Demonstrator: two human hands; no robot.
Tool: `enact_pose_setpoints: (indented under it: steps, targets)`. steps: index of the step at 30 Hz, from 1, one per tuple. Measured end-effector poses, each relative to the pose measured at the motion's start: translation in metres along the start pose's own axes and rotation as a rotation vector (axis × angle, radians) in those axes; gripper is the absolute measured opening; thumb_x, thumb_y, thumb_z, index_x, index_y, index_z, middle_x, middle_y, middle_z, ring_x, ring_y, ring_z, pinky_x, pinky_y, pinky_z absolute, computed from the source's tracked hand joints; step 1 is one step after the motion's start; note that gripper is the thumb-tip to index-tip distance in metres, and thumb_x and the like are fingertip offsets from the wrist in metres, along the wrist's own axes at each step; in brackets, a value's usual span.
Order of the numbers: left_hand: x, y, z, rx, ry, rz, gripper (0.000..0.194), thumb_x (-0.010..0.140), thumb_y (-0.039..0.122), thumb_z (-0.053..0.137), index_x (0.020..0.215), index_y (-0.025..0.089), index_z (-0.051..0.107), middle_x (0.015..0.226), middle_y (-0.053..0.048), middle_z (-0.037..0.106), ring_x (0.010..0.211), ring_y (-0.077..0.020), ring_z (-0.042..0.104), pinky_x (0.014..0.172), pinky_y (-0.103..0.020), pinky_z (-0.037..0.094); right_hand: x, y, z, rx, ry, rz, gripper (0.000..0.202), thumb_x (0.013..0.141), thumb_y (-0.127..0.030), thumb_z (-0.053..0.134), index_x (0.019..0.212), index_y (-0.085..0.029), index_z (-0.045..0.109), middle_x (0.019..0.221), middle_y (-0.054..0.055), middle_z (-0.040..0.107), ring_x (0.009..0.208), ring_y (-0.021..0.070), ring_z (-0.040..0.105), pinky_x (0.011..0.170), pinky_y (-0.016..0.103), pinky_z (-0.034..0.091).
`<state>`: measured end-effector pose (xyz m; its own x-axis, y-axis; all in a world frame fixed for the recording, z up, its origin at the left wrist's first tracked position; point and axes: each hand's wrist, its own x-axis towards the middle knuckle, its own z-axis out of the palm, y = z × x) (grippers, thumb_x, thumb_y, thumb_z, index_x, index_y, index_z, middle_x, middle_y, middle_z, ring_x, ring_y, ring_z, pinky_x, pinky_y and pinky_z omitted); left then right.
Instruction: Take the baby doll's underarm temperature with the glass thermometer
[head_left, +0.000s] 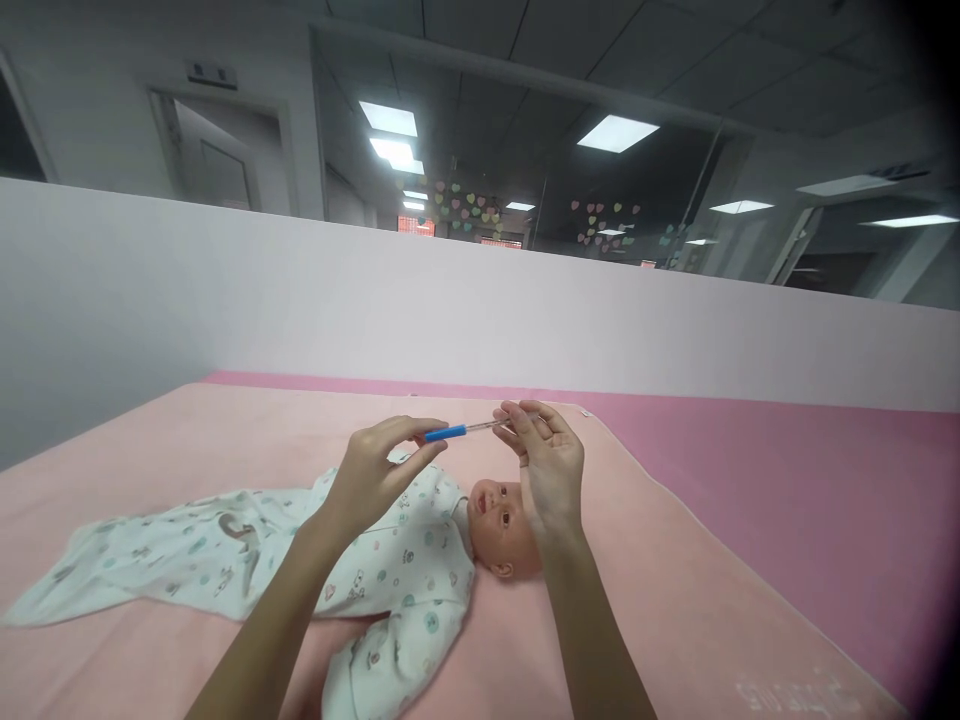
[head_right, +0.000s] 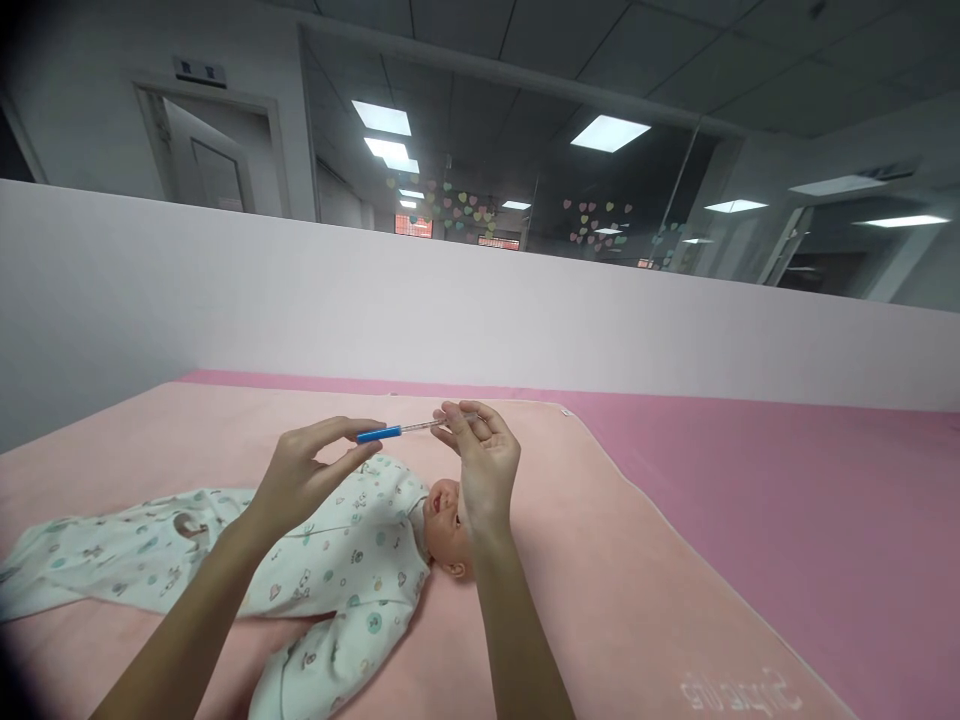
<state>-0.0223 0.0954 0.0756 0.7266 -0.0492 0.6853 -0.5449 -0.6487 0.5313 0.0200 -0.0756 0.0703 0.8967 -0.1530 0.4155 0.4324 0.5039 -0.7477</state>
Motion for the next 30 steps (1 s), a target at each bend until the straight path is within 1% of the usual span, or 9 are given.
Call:
enact_pose_setpoints:
  steps: [4,8,10,13,16,19,22,25,30]
  targets:
    - [-0.002,0.005,-0.003,-0.027,0.172,0.009,0.026,0.076,0.04,0.059,0.094,0.022,0.065,0.083,-0.003,0.066,0.075,-0.0153,0.061,0.047,-0.018,0.047,-0.003,0.0,0.003,-0.034,-0.021,0.019,0.028,0.069,-0.033,0.068,0.088,-0.013,0.06,0.084,0.007,0.067,0.08,0.0173,0.064,0.076,0.035,0.055]
    - [-0.002,0.006,-0.009,-0.013,0.306,0.057,0.017,0.075,0.034,0.061,0.088,0.022,0.066,0.083,0.0,0.066,0.074,-0.0131,0.061,0.063,-0.022,0.051,-0.009,-0.003,0.005,-0.115,-0.073,0.044,0.028,0.078,-0.037,0.058,0.09,-0.012,0.062,0.09,0.009,0.067,0.077,0.0179,0.065,0.069,0.033,0.056]
    - [-0.001,0.004,-0.012,-0.017,0.358,0.068,0.016,0.075,0.032,0.061,0.088,0.023,0.066,0.083,0.001,0.066,0.074,-0.0125,0.06,0.07,-0.024,0.051,-0.012,-0.006,0.005,-0.171,-0.136,0.026,0.03,0.081,-0.038,0.052,0.093,-0.013,0.062,0.093,0.009,0.066,0.079,0.0186,0.065,0.066,0.032,0.056]
    - [0.0,0.001,-0.017,-0.041,0.409,0.031,0.017,0.075,0.032,0.061,0.09,0.023,0.066,0.082,0.001,0.065,0.074,-0.0127,0.06,0.071,-0.025,0.051,-0.016,-0.012,0.003,-0.259,-0.269,-0.011,0.031,0.084,-0.039,0.048,0.102,-0.018,0.061,0.104,0.009,0.063,0.089,0.0195,0.063,0.065,0.03,0.056]
    - [0.001,-0.002,-0.022,-0.057,0.428,-0.003,0.02,0.076,0.032,0.06,0.093,0.023,0.065,0.082,0.0,0.065,0.074,-0.0132,0.06,0.072,-0.026,0.051,-0.019,-0.018,0.001,-0.317,-0.377,-0.052,0.031,0.084,-0.037,0.048,0.107,-0.021,0.06,0.11,0.008,0.061,0.094,0.0194,0.06,0.065,0.028,0.056]
    - [0.001,-0.002,-0.026,-0.081,0.442,0.001,0.021,0.076,0.032,0.06,0.094,0.022,0.065,0.084,-0.001,0.064,0.075,-0.0136,0.06,0.075,-0.028,0.051,-0.019,-0.02,0.0,-0.362,-0.427,-0.083,0.028,0.084,-0.034,0.049,0.106,-0.022,0.061,0.101,0.006,0.064,0.086,0.0171,0.062,0.062,0.028,0.055]
    - [0.0,-0.001,-0.029,-0.11,0.437,0.02,0.017,0.074,0.031,0.062,0.088,0.022,0.066,0.083,0.0,0.065,0.075,-0.0137,0.06,0.075,-0.028,0.051,-0.019,-0.021,-0.001,-0.373,-0.41,-0.128,0.025,0.082,-0.029,0.052,0.103,-0.022,0.064,0.092,0.004,0.065,0.078,0.0146,0.061,0.059,0.027,0.055]
    - [0.0,0.001,-0.03,-0.146,0.407,0.02,0.014,0.072,0.03,0.064,0.083,0.021,0.066,0.08,-0.001,0.065,0.074,-0.0141,0.06,0.074,-0.029,0.052,-0.019,-0.022,-0.002,-0.346,-0.377,-0.172,0.023,0.081,-0.026,0.053,0.101,-0.023,0.065,0.092,0.004,0.064,0.078,0.0142,0.06,0.058,0.027,0.056]
    - [-0.001,0.001,-0.032,-0.197,0.378,0.063,0.009,0.07,0.023,0.067,0.079,0.022,0.067,0.079,0.0,0.065,0.075,-0.0146,0.06,0.072,-0.029,0.051,-0.019,-0.024,-0.002,-0.346,-0.375,-0.178,0.022,0.081,-0.025,0.054,0.099,-0.023,0.066,0.092,0.003,0.063,0.076,0.0134,0.061,0.06,0.028,0.056]
